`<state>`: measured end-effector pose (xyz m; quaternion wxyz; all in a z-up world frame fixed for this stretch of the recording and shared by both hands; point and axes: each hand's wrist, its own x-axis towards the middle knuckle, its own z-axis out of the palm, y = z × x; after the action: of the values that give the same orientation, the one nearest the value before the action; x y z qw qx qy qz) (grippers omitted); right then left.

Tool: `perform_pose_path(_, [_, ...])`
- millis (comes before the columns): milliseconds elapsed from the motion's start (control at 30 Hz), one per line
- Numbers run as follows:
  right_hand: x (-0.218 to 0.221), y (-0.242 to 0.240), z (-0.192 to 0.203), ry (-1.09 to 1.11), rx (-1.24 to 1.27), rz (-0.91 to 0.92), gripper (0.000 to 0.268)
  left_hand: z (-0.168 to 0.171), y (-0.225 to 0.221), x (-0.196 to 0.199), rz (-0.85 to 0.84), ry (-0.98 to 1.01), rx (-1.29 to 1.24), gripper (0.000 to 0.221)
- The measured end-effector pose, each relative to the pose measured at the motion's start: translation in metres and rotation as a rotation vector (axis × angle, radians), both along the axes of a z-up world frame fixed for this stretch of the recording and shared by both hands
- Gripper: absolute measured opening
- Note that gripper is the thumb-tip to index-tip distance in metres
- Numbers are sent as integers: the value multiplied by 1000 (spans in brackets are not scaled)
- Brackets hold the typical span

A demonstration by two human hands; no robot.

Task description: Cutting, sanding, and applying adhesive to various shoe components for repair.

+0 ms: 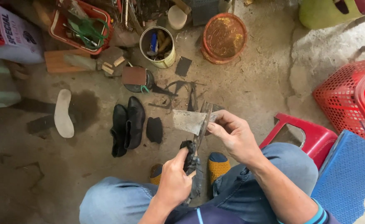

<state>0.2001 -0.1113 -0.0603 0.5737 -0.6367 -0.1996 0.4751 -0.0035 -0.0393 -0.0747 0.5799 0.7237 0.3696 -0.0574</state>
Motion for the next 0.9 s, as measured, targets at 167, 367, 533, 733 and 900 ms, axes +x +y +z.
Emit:
perform_pose_path(167, [-4, -4, -3, -92, 2, 78, 18, 22, 6, 14, 66, 120, -187, 23])
perform_pose_path(367, [-9, -3, 1, -102, 6, 37, 18, 1, -3, 1, 37, -4, -47, 19])
perform_pose_path(533, [-11, -8, -7, -150, 6, 38, 18, -16, -18, -9, 94, -114, 45, 22])
perform_pose_path(733, [-9, -13, -5, -129, -100, 161, 15, 0, -17, 0, 206, -34, -287, 29])
perform_pose_path(900, [-10, -14, -3, -209, -166, 240, 19, 8, -20, 5, 165, -5, -201, 12])
